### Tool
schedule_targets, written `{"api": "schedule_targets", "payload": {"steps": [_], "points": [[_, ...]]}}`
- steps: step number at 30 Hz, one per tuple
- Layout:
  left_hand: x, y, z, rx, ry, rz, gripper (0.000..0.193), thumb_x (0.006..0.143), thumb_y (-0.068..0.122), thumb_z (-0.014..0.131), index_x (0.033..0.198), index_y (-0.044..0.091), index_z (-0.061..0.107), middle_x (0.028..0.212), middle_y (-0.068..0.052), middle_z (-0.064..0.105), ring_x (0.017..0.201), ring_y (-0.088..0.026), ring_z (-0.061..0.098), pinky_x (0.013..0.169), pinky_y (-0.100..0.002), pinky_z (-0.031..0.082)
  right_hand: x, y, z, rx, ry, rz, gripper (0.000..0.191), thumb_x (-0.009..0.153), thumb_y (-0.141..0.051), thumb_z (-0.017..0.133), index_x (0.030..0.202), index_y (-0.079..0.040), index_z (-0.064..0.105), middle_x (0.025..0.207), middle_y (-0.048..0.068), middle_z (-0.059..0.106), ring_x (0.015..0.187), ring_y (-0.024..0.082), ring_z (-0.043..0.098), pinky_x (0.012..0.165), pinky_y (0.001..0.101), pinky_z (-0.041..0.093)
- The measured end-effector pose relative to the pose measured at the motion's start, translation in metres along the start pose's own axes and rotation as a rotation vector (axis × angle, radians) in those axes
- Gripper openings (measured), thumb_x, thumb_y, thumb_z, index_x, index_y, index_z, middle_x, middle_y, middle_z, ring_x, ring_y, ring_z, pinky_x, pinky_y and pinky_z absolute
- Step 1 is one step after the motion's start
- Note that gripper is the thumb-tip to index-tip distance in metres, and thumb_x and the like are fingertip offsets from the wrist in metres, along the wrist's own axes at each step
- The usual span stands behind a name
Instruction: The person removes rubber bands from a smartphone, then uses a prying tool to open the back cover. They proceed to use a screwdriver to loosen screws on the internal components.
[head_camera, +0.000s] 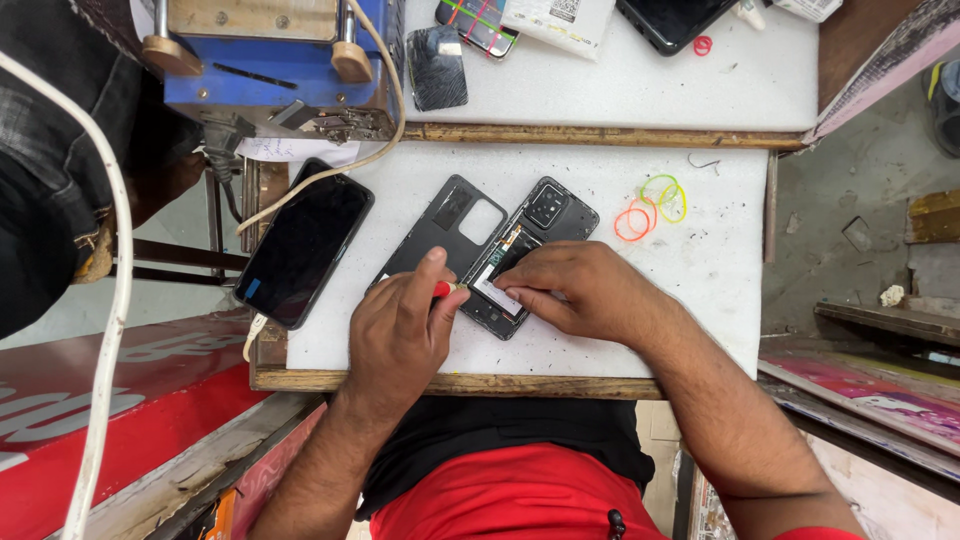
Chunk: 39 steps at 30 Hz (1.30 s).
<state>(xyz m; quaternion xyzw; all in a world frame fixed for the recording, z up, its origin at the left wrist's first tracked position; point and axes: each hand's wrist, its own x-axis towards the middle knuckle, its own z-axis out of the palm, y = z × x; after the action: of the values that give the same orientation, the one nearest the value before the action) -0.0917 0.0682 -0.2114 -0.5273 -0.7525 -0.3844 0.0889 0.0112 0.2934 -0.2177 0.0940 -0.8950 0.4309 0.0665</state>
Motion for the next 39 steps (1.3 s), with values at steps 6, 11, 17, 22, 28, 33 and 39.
{"api": "schedule_targets", "payload": {"steps": [6, 11, 17, 22, 28, 33, 39], "points": [[0.004, 0.005, -0.005, 0.003, -0.048, 0.122, 0.05, 0.098, -0.003, 0.065, 0.137, 0.011, 0.037, 0.103, -0.012, 0.07, 0.097, -0.027, 0.074, 0.085, -0.039, 0.063, 0.001, -0.002, 0.004, 0.001, -0.006, -0.027, 0.017, 0.09, -0.016, 0.075, 0.106, -0.009, 0.076, 0.096, 0.009, 0.077, 0.089, 0.027, 0.074, 0.076, 0.0377, 0.06], [0.007, 0.008, -0.016, 0.136, -0.244, -0.147, 0.03, 0.096, 0.025, 0.076, 0.113, 0.006, 0.061, 0.094, -0.01, 0.073, 0.087, -0.026, 0.075, 0.074, -0.039, 0.061, 0.003, -0.001, 0.006, 0.009, -0.031, -0.003, 0.016, 0.091, -0.016, 0.074, 0.105, -0.008, 0.077, 0.095, 0.009, 0.077, 0.087, 0.027, 0.074, 0.075, 0.0376, 0.06], [0.023, 0.016, -0.035, 0.037, -0.248, -0.019, 0.02, 0.091, 0.0, 0.064, 0.11, 0.005, 0.064, 0.107, -0.01, 0.075, 0.095, -0.028, 0.075, 0.079, -0.04, 0.06, 0.005, 0.001, 0.008, -0.002, -0.028, 0.026, 0.016, 0.092, -0.018, 0.073, 0.105, -0.008, 0.077, 0.097, 0.008, 0.077, 0.086, 0.026, 0.074, 0.074, 0.0371, 0.06], [0.038, 0.015, -0.033, 0.19, -0.533, -0.39, 0.035, 0.099, 0.032, 0.073, 0.126, 0.011, 0.064, 0.092, -0.007, 0.073, 0.086, -0.025, 0.074, 0.077, -0.04, 0.059, 0.005, 0.001, 0.009, 0.004, -0.033, 0.045, 0.016, 0.092, -0.018, 0.073, 0.104, -0.01, 0.078, 0.096, 0.008, 0.077, 0.082, 0.026, 0.074, 0.069, 0.0367, 0.06], [0.033, 0.017, -0.032, 0.068, -0.196, -0.019, 0.028, 0.093, 0.004, 0.065, 0.119, 0.013, 0.06, 0.102, -0.007, 0.075, 0.094, -0.026, 0.074, 0.09, -0.046, 0.058, 0.01, -0.002, 0.017, -0.136, 0.039, 0.04, 0.016, 0.089, -0.02, 0.075, 0.102, -0.011, 0.077, 0.097, 0.004, 0.075, 0.083, 0.027, 0.073, 0.065, 0.0374, 0.058], [0.032, 0.014, -0.029, 0.035, -0.234, -0.161, 0.032, 0.093, 0.013, 0.068, 0.122, 0.005, 0.06, 0.105, -0.015, 0.073, 0.095, -0.034, 0.072, 0.083, -0.043, 0.057, 0.012, -0.009, 0.027, -0.294, 0.074, 0.039, 0.015, 0.085, -0.022, 0.076, 0.099, -0.016, 0.079, 0.096, 0.0, 0.073, 0.079, 0.025, 0.072, 0.063, 0.0382, 0.058], [0.032, 0.017, -0.029, 0.136, -0.199, -0.191, 0.032, 0.091, 0.022, 0.077, 0.114, 0.005, 0.063, 0.086, -0.011, 0.071, 0.083, -0.031, 0.071, 0.082, -0.045, 0.056, 0.012, -0.01, 0.026, -0.277, 0.005, 0.133, 0.013, 0.089, -0.025, 0.075, 0.099, -0.017, 0.079, 0.094, -0.001, 0.072, 0.077, 0.023, 0.072, 0.06, 0.0383, 0.057]]}}
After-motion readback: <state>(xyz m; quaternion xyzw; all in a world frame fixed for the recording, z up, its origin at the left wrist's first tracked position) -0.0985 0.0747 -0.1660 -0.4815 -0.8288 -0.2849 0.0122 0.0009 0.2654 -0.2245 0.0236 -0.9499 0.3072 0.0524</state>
